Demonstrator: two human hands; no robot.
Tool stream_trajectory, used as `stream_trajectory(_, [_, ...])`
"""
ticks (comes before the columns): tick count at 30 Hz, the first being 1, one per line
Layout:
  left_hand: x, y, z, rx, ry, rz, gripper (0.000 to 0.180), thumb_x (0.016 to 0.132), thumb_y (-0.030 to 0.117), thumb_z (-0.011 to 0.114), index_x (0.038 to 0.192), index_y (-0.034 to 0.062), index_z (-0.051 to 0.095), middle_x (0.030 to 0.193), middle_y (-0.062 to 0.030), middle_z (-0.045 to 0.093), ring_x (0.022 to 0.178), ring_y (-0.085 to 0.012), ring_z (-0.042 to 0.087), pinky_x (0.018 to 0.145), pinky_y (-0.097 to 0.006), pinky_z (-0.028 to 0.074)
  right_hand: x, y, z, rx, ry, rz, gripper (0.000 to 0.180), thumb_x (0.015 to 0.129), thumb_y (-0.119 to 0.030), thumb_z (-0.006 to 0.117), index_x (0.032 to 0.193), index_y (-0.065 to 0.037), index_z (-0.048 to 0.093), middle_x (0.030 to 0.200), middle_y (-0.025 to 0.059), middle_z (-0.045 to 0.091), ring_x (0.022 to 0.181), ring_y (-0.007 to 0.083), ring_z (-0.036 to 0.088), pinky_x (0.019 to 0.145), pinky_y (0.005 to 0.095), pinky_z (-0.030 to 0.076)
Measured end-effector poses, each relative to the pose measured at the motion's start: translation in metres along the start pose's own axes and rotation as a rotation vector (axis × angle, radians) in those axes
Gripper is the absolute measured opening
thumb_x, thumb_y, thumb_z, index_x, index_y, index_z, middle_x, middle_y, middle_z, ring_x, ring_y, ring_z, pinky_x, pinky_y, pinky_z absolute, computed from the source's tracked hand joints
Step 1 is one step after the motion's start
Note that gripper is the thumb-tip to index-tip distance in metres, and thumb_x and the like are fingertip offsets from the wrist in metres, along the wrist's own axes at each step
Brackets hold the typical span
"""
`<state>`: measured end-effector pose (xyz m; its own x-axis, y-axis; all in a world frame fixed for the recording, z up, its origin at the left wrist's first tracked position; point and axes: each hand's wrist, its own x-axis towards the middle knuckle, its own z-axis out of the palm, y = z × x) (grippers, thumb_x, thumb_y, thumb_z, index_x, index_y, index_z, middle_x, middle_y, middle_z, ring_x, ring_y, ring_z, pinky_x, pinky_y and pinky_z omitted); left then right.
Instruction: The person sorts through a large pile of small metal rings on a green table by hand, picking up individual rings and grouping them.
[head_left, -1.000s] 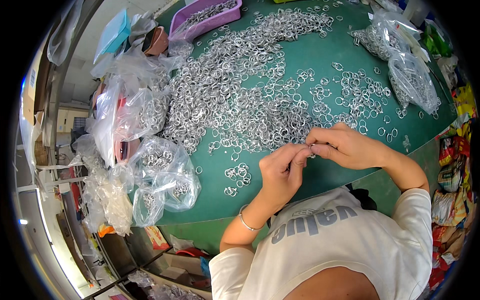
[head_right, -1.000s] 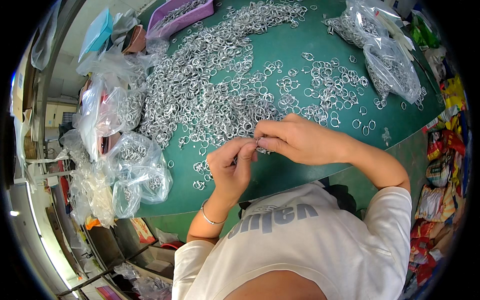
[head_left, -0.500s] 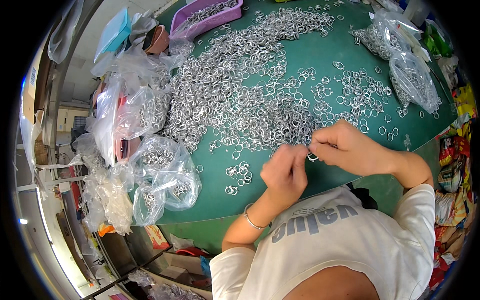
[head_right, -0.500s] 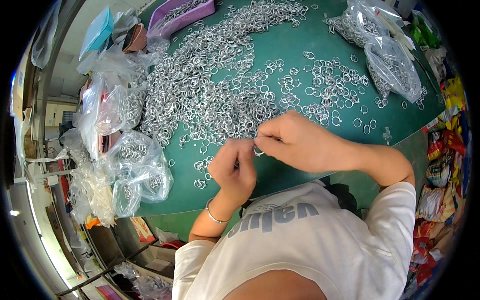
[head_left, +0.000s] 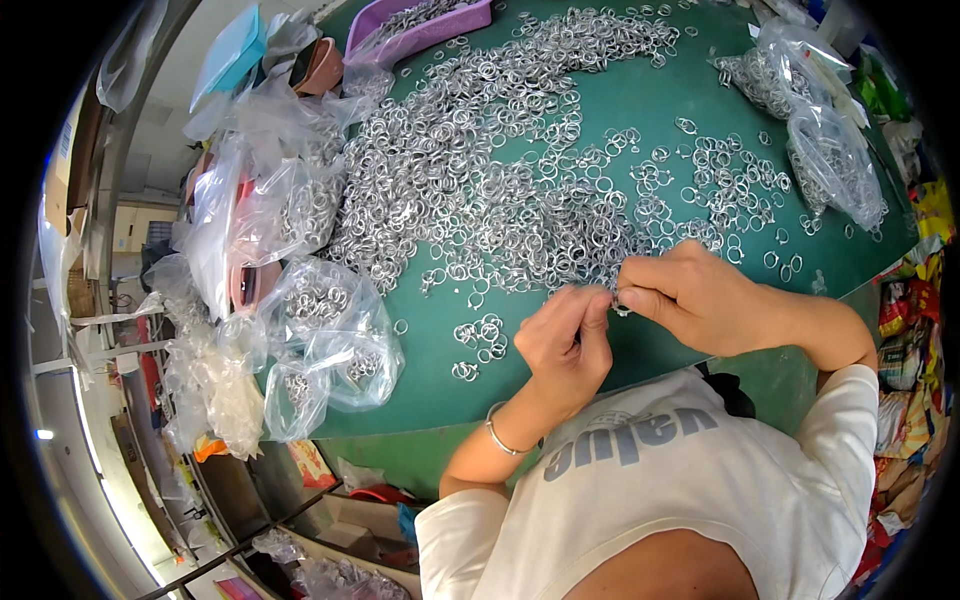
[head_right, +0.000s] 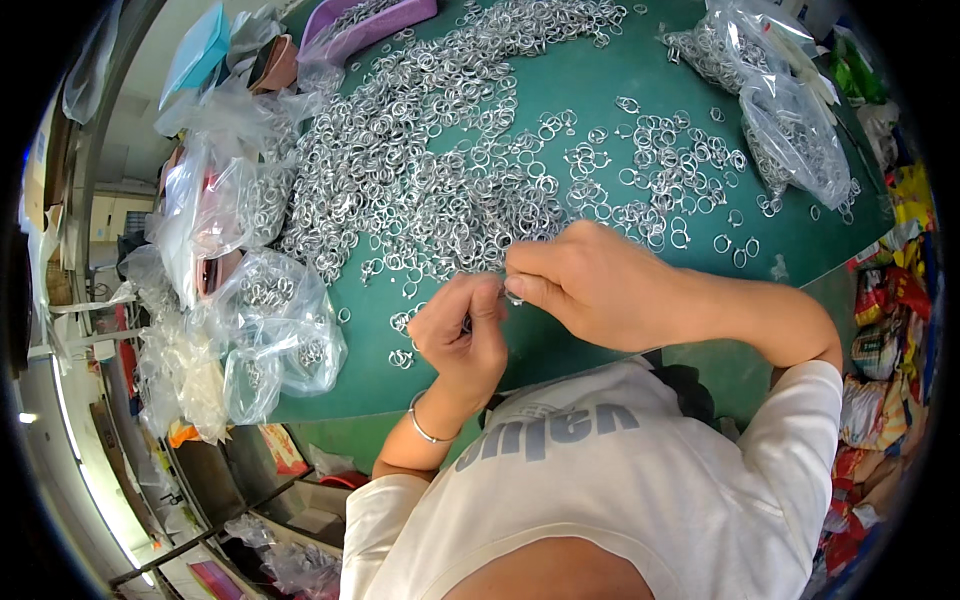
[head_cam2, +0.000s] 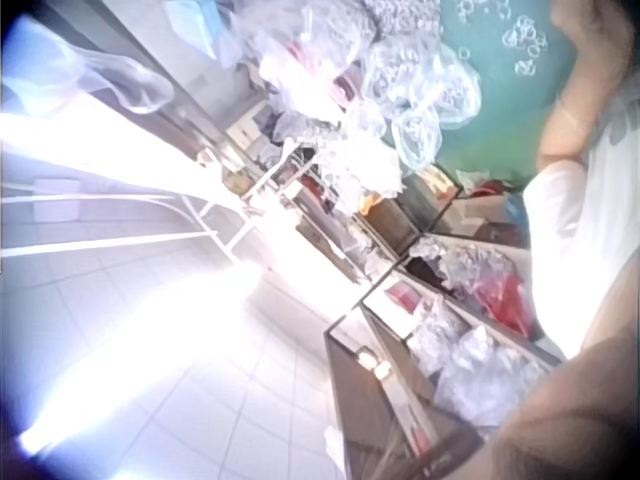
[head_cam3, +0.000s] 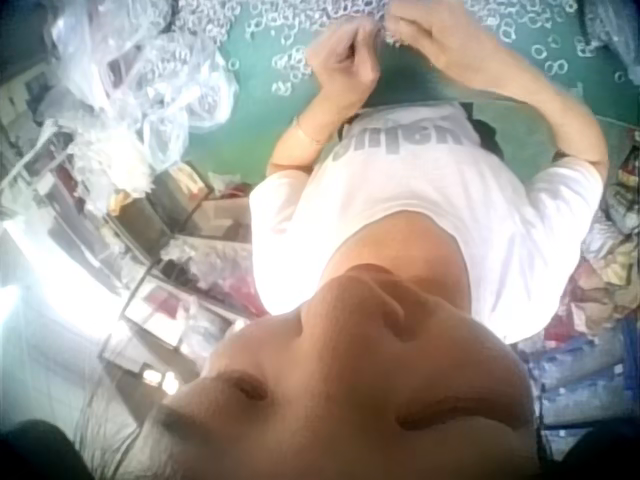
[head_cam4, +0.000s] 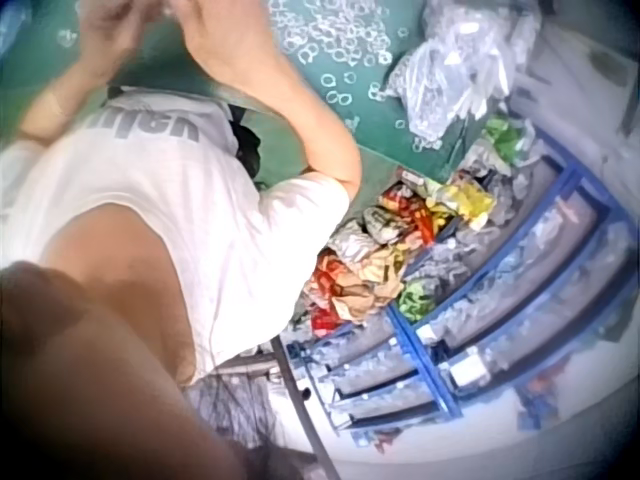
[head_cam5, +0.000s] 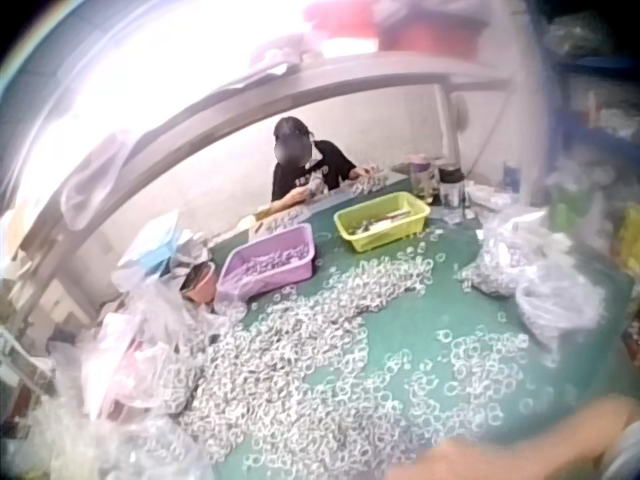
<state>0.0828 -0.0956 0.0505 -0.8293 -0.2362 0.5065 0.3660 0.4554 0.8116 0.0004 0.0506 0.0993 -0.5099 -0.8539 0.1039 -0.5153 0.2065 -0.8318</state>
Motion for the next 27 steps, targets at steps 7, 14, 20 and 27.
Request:
stream_trajectory(7, [0.005,-0.002,-0.001,-0.277,-0.078,-0.388,0.019,0.087,0.010,0.055,0.074,-0.0035,0.059,0.055,-0.0024,0.053,0.044,-0.0062,0.042,0.040,-0.020,0.030,0.001,0.002,0.005,-0.168,0.062,-0.049,0.014,0.085,-0.009,0.051,0.073,-0.003,0.047,0.056,0.0151,0.050,0.052,0.0347,0.051,0.045,0.0417,0.037])
stream_trajectory(14, [0.010,-0.007,-0.012,-0.683,-0.216,-0.800,0.024,0.090,0.014,0.053,0.072,-0.0009,0.060,0.056,-0.0009,0.054,0.044,-0.0052,0.043,0.040,-0.020,0.030,0.004,0.010,0.003,-0.145,0.030,-0.097,0.012,0.084,-0.010,0.053,0.075,-0.004,0.049,0.059,0.0134,0.054,0.052,0.0333,0.053,0.045,0.0401,0.039])
stream_trajectory(20, [0.001,-0.019,0.010,0.000,0.037,-0.037,0.015,0.085,0.006,0.056,0.074,-0.0022,0.060,0.058,-0.0047,0.055,0.046,-0.0091,0.048,0.042,-0.024,0.037,0.006,0.008,0.002,-0.202,-0.003,-0.113,0.008,0.082,-0.010,0.054,0.079,-0.003,0.051,0.059,0.0136,0.051,0.054,0.0331,0.052,0.045,0.0401,0.039])
stream_trajectory(27, [0.002,-0.039,-0.007,-0.142,-0.034,-0.538,0.020,0.090,0.011,0.051,0.081,-0.0014,0.064,0.056,0.0001,0.051,0.048,-0.0036,0.041,0.043,-0.020,0.032,0.011,0.013,-0.002,-0.123,0.076,-0.193,0.015,0.088,-0.014,0.050,0.077,-0.004,0.051,0.052,0.0013,0.038,0.041,0.0123,0.042,0.040,0.0260,0.031])
